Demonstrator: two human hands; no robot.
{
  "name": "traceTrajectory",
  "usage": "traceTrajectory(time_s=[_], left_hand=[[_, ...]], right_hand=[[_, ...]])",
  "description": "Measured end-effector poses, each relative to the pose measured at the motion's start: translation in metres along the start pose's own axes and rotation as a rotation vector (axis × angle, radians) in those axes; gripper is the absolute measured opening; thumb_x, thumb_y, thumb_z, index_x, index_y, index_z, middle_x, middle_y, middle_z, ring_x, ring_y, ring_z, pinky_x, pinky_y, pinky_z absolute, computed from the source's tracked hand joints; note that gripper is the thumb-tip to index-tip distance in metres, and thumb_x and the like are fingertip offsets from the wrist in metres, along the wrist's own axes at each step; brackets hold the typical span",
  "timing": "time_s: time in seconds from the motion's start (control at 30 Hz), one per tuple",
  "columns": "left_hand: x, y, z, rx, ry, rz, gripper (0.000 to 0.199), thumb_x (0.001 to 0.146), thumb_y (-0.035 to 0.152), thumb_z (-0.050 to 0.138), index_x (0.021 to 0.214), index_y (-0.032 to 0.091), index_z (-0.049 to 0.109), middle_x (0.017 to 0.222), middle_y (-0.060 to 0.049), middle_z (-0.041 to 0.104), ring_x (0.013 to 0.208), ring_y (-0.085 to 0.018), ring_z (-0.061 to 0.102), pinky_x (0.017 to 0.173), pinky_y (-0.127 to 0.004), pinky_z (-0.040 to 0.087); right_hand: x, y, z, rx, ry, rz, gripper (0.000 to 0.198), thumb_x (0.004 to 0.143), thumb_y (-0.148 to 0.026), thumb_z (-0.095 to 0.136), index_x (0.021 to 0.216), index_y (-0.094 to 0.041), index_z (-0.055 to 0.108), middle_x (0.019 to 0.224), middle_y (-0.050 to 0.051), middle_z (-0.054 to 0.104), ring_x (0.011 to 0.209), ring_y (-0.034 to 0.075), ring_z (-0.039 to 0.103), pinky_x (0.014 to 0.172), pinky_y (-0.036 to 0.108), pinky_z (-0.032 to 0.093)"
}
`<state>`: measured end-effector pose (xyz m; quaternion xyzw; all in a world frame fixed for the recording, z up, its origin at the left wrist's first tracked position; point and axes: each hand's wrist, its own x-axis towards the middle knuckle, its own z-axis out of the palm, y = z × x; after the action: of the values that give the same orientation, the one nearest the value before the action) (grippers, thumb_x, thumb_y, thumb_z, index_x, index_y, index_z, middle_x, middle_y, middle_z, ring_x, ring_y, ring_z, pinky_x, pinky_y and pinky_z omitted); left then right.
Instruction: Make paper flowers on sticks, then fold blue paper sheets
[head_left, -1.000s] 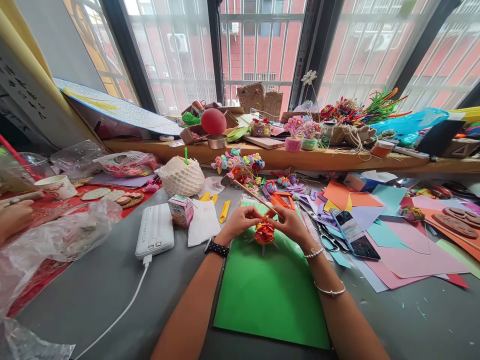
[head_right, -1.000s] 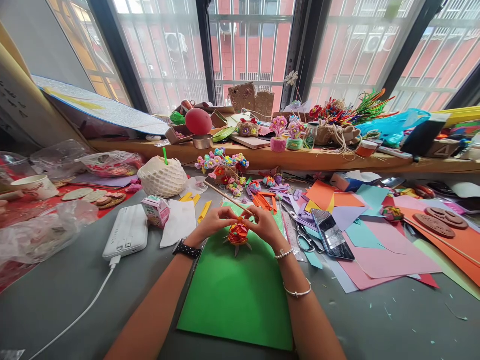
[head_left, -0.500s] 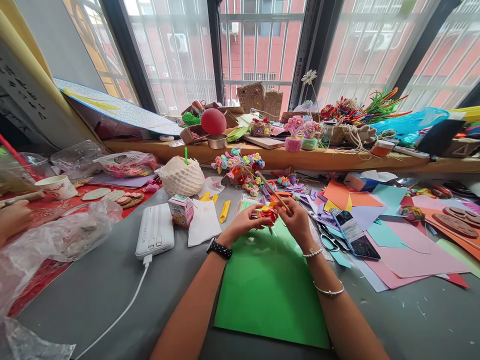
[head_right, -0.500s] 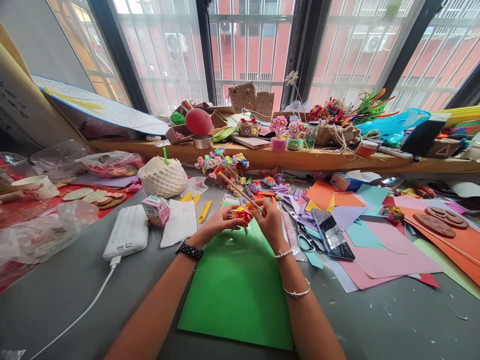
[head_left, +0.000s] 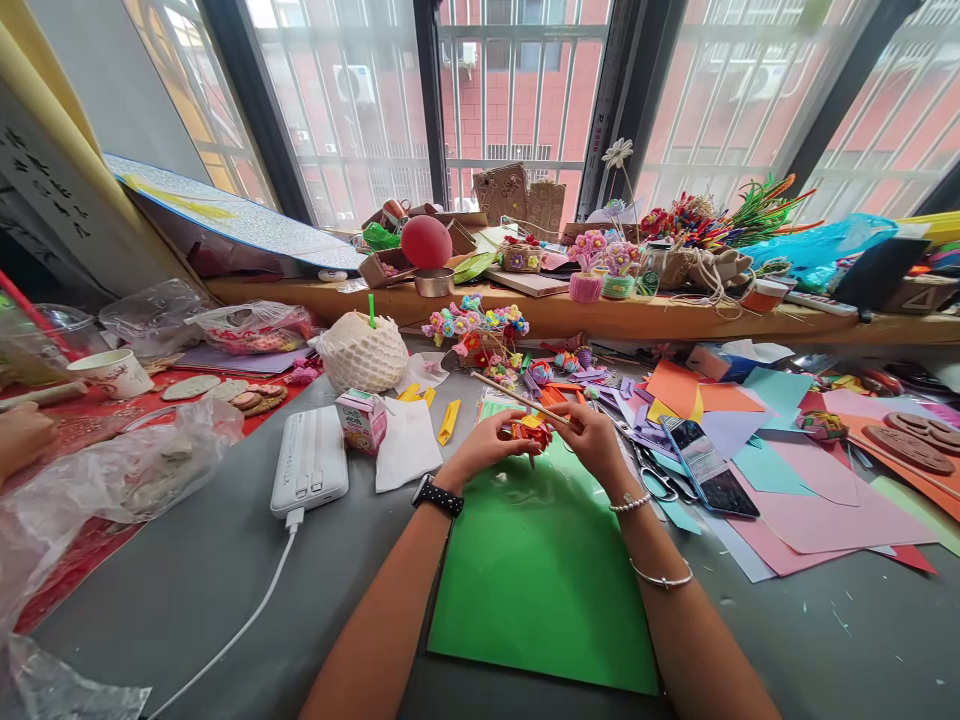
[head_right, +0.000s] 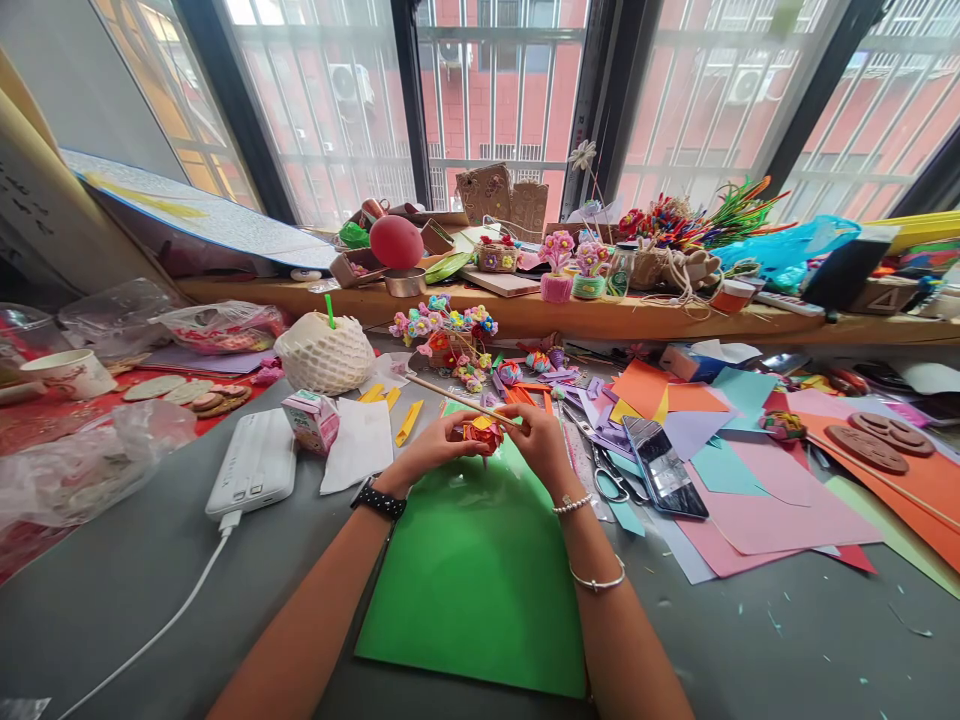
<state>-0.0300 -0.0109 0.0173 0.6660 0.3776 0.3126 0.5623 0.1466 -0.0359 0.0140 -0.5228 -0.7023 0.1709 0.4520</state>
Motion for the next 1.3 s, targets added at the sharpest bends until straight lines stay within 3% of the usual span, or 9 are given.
traceTrajectory(time_s=[0.33, 0.53, 1.0, 1.3], left_hand=[[-0.0011, 0.003, 0.0014, -0.123, -0.09, -0.006, 0.045, 0.06, 0.032, 0.07, 0.098, 0.013, 0.055, 0.079, -0.006, 0.065, 0.074, -0.017, 0.061, 0.067, -0.027, 0.046], [-0.0016, 0.0024, 0.0002, -0.085, -0.108, 0.003, 0.031, 0.061, 0.033, 0.068, 0.084, 0.013, 0.061, 0.079, -0.004, 0.065, 0.073, -0.015, 0.06, 0.067, -0.024, 0.044], [-0.0006, -0.0015, 0.0014, -0.091, -0.093, -0.018, 0.033, 0.058, 0.038, 0.068, 0.078, 0.012, 0.063, 0.076, -0.005, 0.066, 0.073, -0.017, 0.06, 0.066, -0.024, 0.043], [0.0035, -0.0038, 0.0021, -0.079, -0.062, 0.009, 0.035, 0.059, 0.038, 0.068, 0.082, 0.012, 0.063, 0.075, -0.007, 0.066, 0.072, -0.017, 0.06, 0.065, -0.025, 0.043]], right_hand=[[-0.0016, -0.0028, 0.0074, -0.093, 0.061, -0.091, 0.008, 0.072, -0.023, 0.052, 0.074, -0.018, 0.057, 0.073, 0.003, 0.061, 0.061, 0.015, 0.05, 0.053, 0.025, 0.035], [0.0, -0.0036, 0.0029, -0.034, -0.001, -0.043, 0.021, 0.074, -0.027, 0.051, 0.087, -0.014, 0.061, 0.065, 0.002, 0.059, 0.049, 0.011, 0.045, 0.044, 0.022, 0.03], [0.0002, -0.0053, 0.0039, -0.145, 0.011, -0.048, 0.015, 0.073, -0.023, 0.051, 0.078, -0.015, 0.063, 0.067, 0.002, 0.062, 0.05, 0.01, 0.044, 0.048, 0.022, 0.031], [-0.0007, -0.0031, 0.006, -0.006, 0.008, 0.045, 0.021, 0.073, -0.029, 0.052, 0.084, -0.015, 0.063, 0.067, 0.001, 0.062, 0.045, 0.009, 0.041, 0.044, 0.021, 0.03]])
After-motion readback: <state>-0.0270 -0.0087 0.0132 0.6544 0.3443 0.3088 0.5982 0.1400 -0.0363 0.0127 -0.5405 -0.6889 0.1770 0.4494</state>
